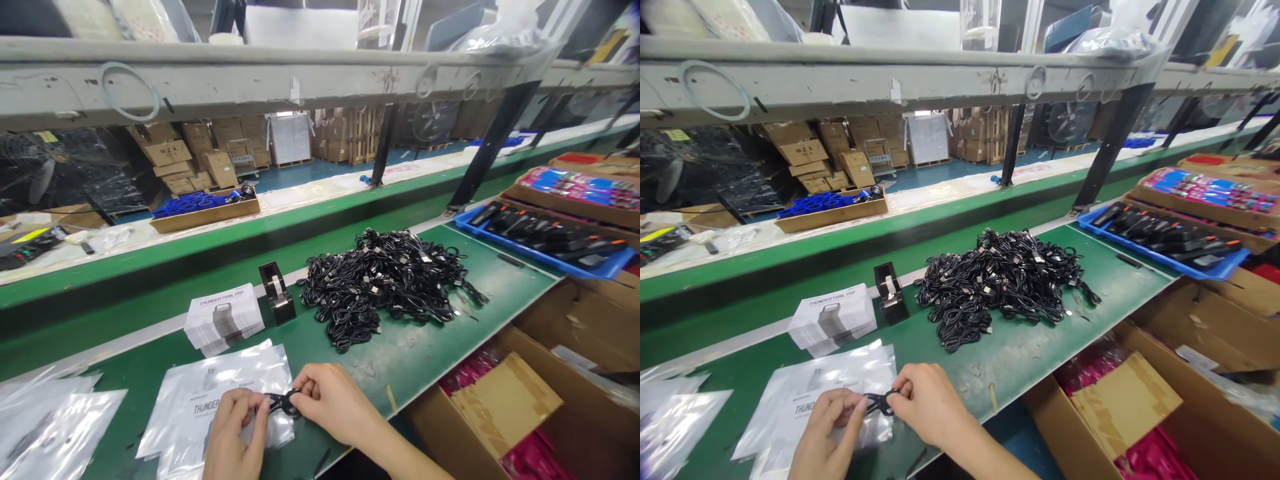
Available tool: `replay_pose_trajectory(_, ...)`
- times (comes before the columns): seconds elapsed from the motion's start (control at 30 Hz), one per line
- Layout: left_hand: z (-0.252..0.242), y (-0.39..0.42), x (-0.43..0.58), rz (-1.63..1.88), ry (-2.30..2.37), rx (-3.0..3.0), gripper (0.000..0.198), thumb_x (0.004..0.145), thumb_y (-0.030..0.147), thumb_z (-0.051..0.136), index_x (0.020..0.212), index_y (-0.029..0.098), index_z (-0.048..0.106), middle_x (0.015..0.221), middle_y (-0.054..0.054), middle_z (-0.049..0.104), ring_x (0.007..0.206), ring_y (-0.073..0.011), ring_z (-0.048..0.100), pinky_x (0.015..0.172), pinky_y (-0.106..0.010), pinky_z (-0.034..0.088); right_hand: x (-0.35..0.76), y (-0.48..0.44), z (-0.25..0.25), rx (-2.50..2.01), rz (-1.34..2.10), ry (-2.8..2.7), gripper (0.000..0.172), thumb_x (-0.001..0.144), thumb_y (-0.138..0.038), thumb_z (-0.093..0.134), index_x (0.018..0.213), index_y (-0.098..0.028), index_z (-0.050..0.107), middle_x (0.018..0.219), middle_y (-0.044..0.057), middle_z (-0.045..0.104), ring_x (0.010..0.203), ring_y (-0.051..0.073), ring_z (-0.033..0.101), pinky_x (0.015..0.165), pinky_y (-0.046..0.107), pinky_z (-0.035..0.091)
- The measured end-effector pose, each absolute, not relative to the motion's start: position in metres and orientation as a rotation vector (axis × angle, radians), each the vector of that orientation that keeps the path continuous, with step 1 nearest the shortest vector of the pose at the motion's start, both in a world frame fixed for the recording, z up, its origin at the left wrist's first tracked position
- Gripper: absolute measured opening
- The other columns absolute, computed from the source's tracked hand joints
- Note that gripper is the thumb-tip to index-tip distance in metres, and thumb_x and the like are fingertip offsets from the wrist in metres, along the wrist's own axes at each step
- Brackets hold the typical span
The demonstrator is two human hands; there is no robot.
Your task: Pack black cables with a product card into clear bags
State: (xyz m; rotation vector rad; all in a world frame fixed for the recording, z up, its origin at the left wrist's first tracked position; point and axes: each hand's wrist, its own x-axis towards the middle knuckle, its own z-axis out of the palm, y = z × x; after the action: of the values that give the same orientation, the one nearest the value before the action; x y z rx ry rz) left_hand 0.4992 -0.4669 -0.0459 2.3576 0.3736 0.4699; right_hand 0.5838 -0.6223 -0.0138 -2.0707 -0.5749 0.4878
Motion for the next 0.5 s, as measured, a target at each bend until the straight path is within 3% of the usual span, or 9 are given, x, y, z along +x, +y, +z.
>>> replay_pose_trajectory(0.17,-0.04,-0.464,0.496,0.473,0.337,2.371,0.02,0.078,0.04,0.049,0.075,0.022,0.059,0.082,-0.003,0.052,0.08,-0.0192,0.053,0.072,-0.031,0.045,0.585,-0.598,-0.011,-2.0,0.525,-0.689,0.017,0.073,-0.025,0.053,0.077,-0.017,0.068,0.067,0.0,0.066,0.058,0.01,0.055,0.051,0.018,0.034)
replay_pose_trajectory(0.3,-0.024,-0.449,0.495,0.534,0.457,2.307,0.024,0.074,0.045,0.05,0.076,0.023,0.059,0.085,-0.002,0.051,0.081,-0.0195,0.053,0.075,-0.033,0.044,0.59,-0.581,-0.002,-1.841,0.681,-0.896,0.039,0.086,-0.033,0.034,0.081,-0.015,0.068,0.06,-0.002,0.06,0.051,0.008,0.049,0.047,0.017,0.032)
replay_pose_trajectory(0.4,-0.003,-0.432,0.495,0.609,0.631,2.211,0.03,0.069,0.053,0.052,0.072,0.024,0.058,0.086,-0.001,0.051,0.082,-0.0202,0.052,0.077,-0.034,0.042,0.6,-0.561,0.019,-1.736,0.647,-1.122,0.028,0.078,-0.041,0.051,0.086,-0.019,0.066,0.073,-0.003,0.064,0.063,0.009,0.053,0.055,0.016,0.035)
replay_pose_trajectory(0.5,0.017,-0.413,0.492,0.706,0.771,2.047,0.035,0.066,0.057,0.052,0.075,0.024,0.057,0.092,-0.001,0.054,0.093,-0.023,0.051,0.087,-0.039,0.036,0.612,-0.535,0.05,-1.771,0.541,-1.407,0.018,0.071,-0.035,0.063,0.074,-0.017,0.065,0.071,-0.003,0.064,0.066,0.009,0.055,0.057,0.016,0.035)
